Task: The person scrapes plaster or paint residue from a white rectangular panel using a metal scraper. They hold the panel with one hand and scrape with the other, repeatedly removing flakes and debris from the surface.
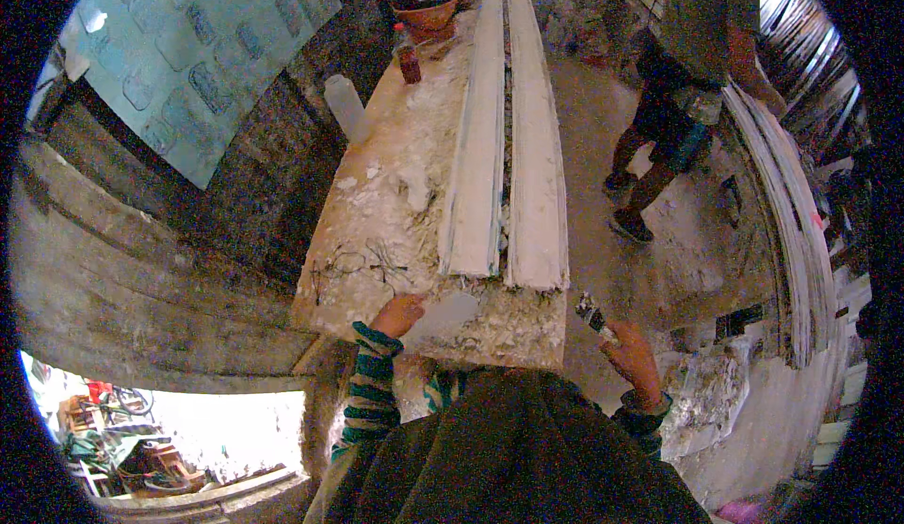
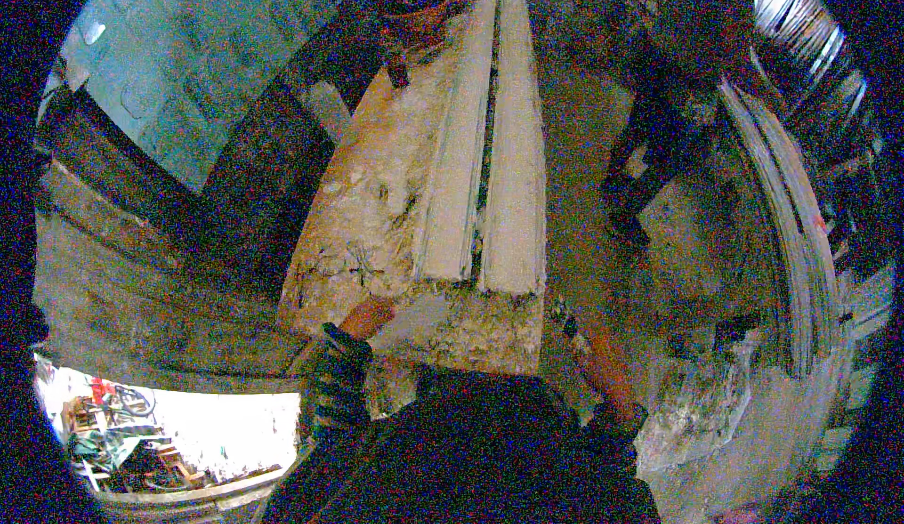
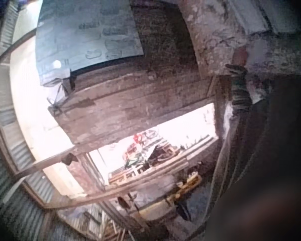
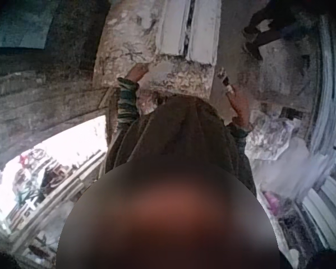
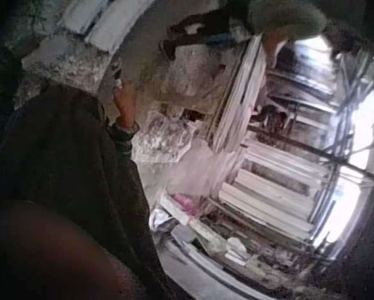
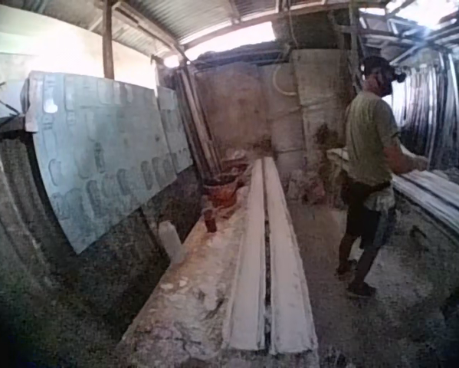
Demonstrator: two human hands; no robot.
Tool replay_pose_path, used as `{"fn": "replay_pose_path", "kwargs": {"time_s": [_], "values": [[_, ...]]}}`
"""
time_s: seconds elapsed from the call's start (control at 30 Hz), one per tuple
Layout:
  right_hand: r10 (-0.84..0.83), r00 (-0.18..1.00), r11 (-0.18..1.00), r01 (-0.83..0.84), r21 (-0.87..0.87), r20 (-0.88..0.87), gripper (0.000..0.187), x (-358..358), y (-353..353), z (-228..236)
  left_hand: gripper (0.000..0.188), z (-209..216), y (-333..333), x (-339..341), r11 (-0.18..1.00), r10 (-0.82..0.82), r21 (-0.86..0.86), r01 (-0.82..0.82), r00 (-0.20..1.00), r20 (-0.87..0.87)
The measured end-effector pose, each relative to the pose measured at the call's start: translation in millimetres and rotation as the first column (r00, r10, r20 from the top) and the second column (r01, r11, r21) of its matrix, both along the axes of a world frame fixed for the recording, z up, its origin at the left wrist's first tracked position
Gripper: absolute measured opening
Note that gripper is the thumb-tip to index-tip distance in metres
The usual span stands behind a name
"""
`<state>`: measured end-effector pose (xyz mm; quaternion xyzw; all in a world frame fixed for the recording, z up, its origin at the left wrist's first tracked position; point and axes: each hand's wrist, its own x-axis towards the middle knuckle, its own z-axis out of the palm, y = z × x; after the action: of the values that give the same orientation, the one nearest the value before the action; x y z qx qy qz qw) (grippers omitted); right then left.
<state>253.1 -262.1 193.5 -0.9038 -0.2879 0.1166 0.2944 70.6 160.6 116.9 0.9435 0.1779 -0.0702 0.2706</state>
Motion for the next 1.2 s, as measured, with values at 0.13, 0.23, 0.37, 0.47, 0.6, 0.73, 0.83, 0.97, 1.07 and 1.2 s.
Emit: {"fn": "replay_pose_path", "kwargs": {"time_s": [0.13,0.23,0.37,0.47,0.6,0.73,0.83,0.97,1.07,1.2], "values": [[-0.128,0.971,0.968,0.078,-0.238,-0.202,0.036,0,11,3,0.048,11,10,6,0.978,0.172,0.093,-0.187,0.974,0.147],[-0.156,0.93,0.935,0.03,-0.352,-0.334,0.036,-2,21,0,0.053,25,28,23,0.985,0.17,0.011,-0.172,0.98,0.108],[-0.041,0.989,0.955,-0.003,-0.296,-0.14,0.038,-25,25,-17,0.059,22,75,65,0.977,0.184,-0.137,-0.16,0.966,0.18],[0.01,0.995,0.98,-0.03,-0.196,-0.103,0.039,-34,17,-29,0.07,0,129,110,0.938,0.282,-0.249,-0.243,0.95,0.137],[-0.055,0.982,0.996,0.042,-0.075,-0.181,0.041,-33,-1,-21,0.085,-49,180,171,0.88,0.443,-0.18,-0.44,0.896,-0.025],[-0.185,0.976,0.972,0.199,0.122,-0.113,0.043,-47,-4,-1,0.094,-92,186,211,0.802,0.598,-0.045,-0.596,0.798,0.073],[-0.331,0.944,0.941,0.331,0.072,-0.003,0.044,-59,4,5,0.099,-106,170,223,0.789,0.586,0.053,-0.612,0.775,0.237],[-0.384,0.923,0.922,0.384,0.051,-0.024,0.043,-67,9,0,0.101,-90,152,230,0.76,0.593,0.113,-0.64,0.754,0.282],[-0.384,0.924,0.917,0.381,0.118,-0.004,0.043,-72,9,-10,0.099,-64,139,230,0.748,0.615,0.155,-0.645,0.762,0.202],[-0.378,0.924,0.909,0.383,0.164,-0.062,0.043,-75,8,-20,0.096,-35,127,225,0.775,0.577,0.146,-0.615,0.783,0.234]]}}
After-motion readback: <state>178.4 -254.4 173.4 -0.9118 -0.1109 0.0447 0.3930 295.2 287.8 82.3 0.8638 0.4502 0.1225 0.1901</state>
